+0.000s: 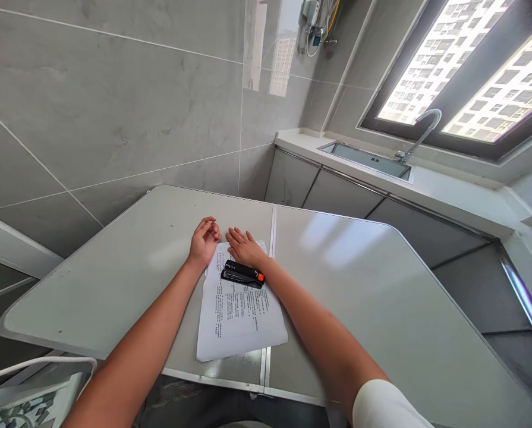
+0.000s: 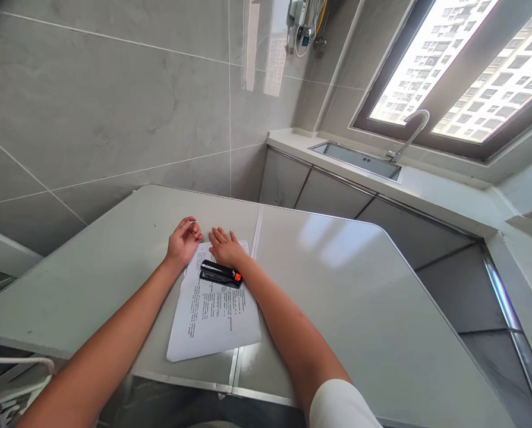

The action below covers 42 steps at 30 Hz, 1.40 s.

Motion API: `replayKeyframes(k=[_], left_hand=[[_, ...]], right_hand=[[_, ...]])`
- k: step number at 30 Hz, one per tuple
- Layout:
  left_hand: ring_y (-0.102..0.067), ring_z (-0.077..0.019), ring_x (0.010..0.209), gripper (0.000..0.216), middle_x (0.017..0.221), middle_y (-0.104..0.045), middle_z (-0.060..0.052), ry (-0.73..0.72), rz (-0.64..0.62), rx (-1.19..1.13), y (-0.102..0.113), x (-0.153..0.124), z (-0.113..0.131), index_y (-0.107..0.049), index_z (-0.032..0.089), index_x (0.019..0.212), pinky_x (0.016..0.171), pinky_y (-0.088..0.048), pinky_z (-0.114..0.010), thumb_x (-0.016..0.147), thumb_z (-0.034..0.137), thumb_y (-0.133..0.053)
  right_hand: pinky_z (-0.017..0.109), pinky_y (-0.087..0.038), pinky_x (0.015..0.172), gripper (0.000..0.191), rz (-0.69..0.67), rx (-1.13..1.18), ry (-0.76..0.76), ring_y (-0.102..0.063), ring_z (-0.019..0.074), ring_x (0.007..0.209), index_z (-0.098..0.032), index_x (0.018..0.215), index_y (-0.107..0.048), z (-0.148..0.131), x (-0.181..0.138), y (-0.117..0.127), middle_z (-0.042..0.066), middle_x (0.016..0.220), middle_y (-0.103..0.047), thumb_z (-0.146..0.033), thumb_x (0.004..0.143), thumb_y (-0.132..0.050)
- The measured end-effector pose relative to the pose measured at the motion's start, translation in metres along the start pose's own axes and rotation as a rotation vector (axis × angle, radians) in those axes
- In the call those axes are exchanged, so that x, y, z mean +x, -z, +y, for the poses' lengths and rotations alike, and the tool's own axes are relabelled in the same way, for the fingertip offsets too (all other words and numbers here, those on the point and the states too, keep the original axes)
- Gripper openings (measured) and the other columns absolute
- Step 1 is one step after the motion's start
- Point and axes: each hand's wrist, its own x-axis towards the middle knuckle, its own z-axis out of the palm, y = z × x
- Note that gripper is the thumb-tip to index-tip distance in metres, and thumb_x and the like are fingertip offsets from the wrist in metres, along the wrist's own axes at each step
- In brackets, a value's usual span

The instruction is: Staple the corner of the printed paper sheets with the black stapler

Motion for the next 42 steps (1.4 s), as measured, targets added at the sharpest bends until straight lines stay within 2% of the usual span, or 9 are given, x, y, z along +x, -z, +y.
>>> replayKeyframes(k=[5, 8, 12, 16, 21, 26, 34, 37, 42], left_hand=[[-0.051, -0.0098, 0.061, 0.018, 0.069, -0.052, 0.003, -0.015, 0.009, -0.012, 0.002, 0.001, -0.001, -0.065, 0.02, 0.097, 0.061, -0.042, -0.023, 0.086, 0.031, -0.075], [-0.049, -0.0097, 0.059, 0.016, 0.068, -0.05, 0.003, -0.013, 0.031, -0.032, 0.002, 0.001, 0.0, -0.065, 0.02, 0.094, 0.059, -0.041, -0.023, 0.085, 0.03, -0.074], [-0.049, -0.0106, 0.061, 0.013, 0.071, -0.054, 0.001, -0.019, 0.055, 0.098, 0.0, -0.001, -0.003, -0.068, 0.019, 0.089, 0.06, -0.041, -0.023, 0.085, 0.03, -0.075], [-0.049, -0.0136, 0.064, 0.01, 0.071, -0.059, -0.001, -0.054, -0.001, 0.515, -0.003, -0.004, -0.014, -0.073, 0.019, 0.081, 0.06, -0.037, -0.026, 0.085, 0.028, -0.074], [-0.056, -0.0217, 0.075, 0.008, 0.084, -0.071, -0.005, -0.145, -0.237, 0.964, -0.006, -0.009, -0.026, -0.078, 0.023, 0.085, 0.072, -0.042, -0.032, 0.083, 0.022, -0.071], [-0.061, -0.0313, 0.096, 0.011, 0.09, -0.07, -0.009, -0.191, -0.29, 1.281, 0.001, -0.01, -0.025, -0.077, 0.027, 0.089, 0.09, -0.043, -0.04, 0.082, 0.022, -0.07], [-0.053, -0.0256, 0.073, 0.016, 0.069, -0.064, -0.003, -0.124, -0.16, 1.143, 0.023, -0.002, -0.002, -0.069, 0.028, 0.073, 0.073, -0.039, -0.031, 0.066, 0.025, -0.083], [-0.049, -0.0226, 0.065, 0.017, 0.065, -0.064, -0.001, -0.103, -0.129, 1.078, 0.03, 0.0, 0.009, -0.069, 0.028, 0.068, 0.066, -0.034, -0.029, 0.061, 0.02, -0.082], [-0.05, -0.0219, 0.063, 0.018, 0.064, -0.064, -0.001, -0.162, -0.156, 1.303, 0.032, 0.0, 0.013, -0.07, 0.027, 0.072, 0.069, -0.032, -0.03, 0.069, 0.01, -0.075]], right_hand=[[0.065, -0.013, 0.127, 0.055, 0.068, 0.013, -0.018, -0.009, 0.0322, 0.163, -0.017, 0.16, -0.037, -0.004, -0.004, 0.003, 0.011, 0.174, -0.02, -0.034, 0.108, -0.042], [0.06, -0.023, 0.126, 0.052, 0.134, 0.059, -0.073, -0.024, 0.0323, 0.157, -0.019, 0.155, -0.045, -0.004, -0.028, 0.012, 0.012, 0.169, -0.034, -0.031, 0.105, -0.05], [0.048, -0.044, 0.111, 0.035, 0.272, 0.126, -0.34, -0.051, 0.03, 0.128, -0.022, 0.131, -0.065, 0.005, -0.071, 0.024, 0.012, 0.136, -0.062, -0.021, 0.098, -0.053], [0.051, -0.046, 0.104, 0.037, 0.275, 0.134, -0.58, -0.052, 0.0346, 0.117, -0.018, 0.122, -0.067, 0.017, -0.093, 0.027, 0.017, 0.122, -0.059, -0.037, 0.09, -0.068], [0.041, -0.05, 0.093, 0.025, 0.318, 0.28, -0.571, -0.058, 0.0274, 0.107, -0.025, 0.11, -0.065, 0.013, -0.092, 0.028, 0.008, 0.11, -0.062, -0.035, 0.087, -0.067], [0.036, -0.05, 0.08, 0.048, 0.308, 0.411, -0.651, -0.064, 0.0264, 0.092, -0.026, 0.139, -0.048, -0.009, -0.111, 0.029, 0.004, 0.096, -0.069, -0.032, 0.092, -0.056], [0.034, -0.049, 0.083, 0.036, 0.271, 0.419, -0.507, -0.067, 0.0246, 0.098, -0.027, 0.132, -0.053, -0.042, -0.1, 0.017, 0.005, 0.108, -0.072, -0.023, 0.097, -0.048], [0.034, -0.049, 0.084, 0.036, 0.34, 0.359, -0.547, -0.066, 0.0258, 0.103, -0.028, 0.134, -0.054, -0.049, -0.097, 0.015, 0.007, 0.111, -0.071, -0.027, 0.098, -0.051], [0.031, -0.046, 0.077, 0.024, 0.315, 0.303, -0.587, -0.065, 0.0253, 0.098, -0.026, 0.12, -0.057, -0.061, -0.112, 0.012, 0.005, 0.099, -0.07, -0.019, 0.098, -0.048]])
